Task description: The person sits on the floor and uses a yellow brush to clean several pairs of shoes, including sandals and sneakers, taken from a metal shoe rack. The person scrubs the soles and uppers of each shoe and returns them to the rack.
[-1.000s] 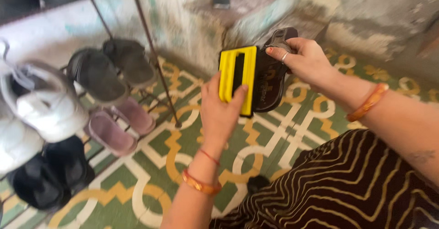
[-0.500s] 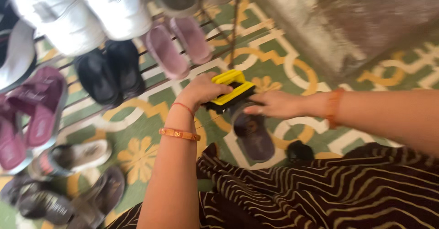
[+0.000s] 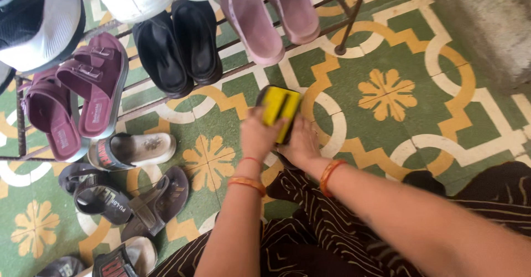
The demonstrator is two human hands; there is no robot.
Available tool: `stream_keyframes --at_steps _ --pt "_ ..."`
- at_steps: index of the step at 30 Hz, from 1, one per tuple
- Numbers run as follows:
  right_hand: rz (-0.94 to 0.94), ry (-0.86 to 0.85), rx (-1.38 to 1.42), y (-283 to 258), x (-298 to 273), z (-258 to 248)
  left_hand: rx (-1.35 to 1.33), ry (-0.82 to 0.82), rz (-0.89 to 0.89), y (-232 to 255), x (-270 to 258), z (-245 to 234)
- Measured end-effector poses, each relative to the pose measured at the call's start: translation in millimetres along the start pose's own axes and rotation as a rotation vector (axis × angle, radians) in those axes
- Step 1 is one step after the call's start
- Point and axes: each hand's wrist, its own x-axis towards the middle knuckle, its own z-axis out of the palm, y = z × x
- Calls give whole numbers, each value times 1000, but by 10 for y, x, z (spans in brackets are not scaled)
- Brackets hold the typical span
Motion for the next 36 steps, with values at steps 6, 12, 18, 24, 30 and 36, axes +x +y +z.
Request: stream_keyframes --at_steps 6,12,18,24,30,36 --pt "-127 90 -43 -73 -186 -28 83 153 -115 10 -57 83" --pt "-236 42 -91 9 -71 -8 10 191 49 -20 -4 67" --pt "-397 119 9 54 -37 104 -53 180 -37 -212 14 98" --pt "-418 142 -11 184 -28 152 -6 194 -208 -170 -28 106" --pt "-321 142 -3 53 19 130 -277 184 -318 -306 -206 198" --pt "-130 -37 52 -276 29 119 -316 302 -524 -668 -236 234"
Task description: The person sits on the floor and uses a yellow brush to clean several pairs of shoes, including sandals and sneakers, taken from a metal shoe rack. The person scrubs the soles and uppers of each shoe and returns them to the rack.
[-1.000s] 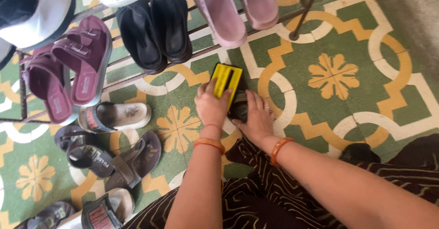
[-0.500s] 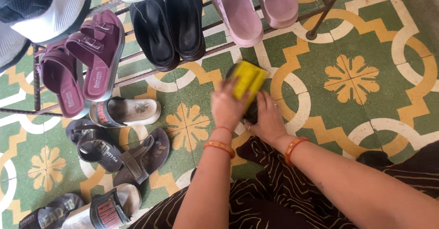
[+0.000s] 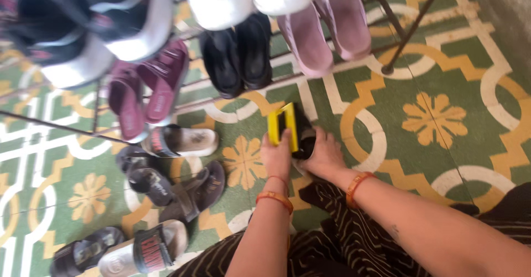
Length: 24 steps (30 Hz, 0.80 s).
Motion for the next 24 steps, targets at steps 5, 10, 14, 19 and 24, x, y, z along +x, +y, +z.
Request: stream_keyframes --at_steps 5,10,14,19,24 --pt "-16 -210 359 -577 -130 -49 -151 76 -302 311 411 -908" --pt "-81 -496 891 -1445 -344 -440 157 -116 -2 1217 689 -2297" --pt "10 -660 1186 -2185 -511 -856 196 60 379 1916 183 -3087" --pt "-134 -807 1345 -2849 -1021 -1207 277 285 584 2519 -558 -3979" --pt "-298 -683 1234 -3016 -1344 -1481 13 443 815 2629 -922 -4179"
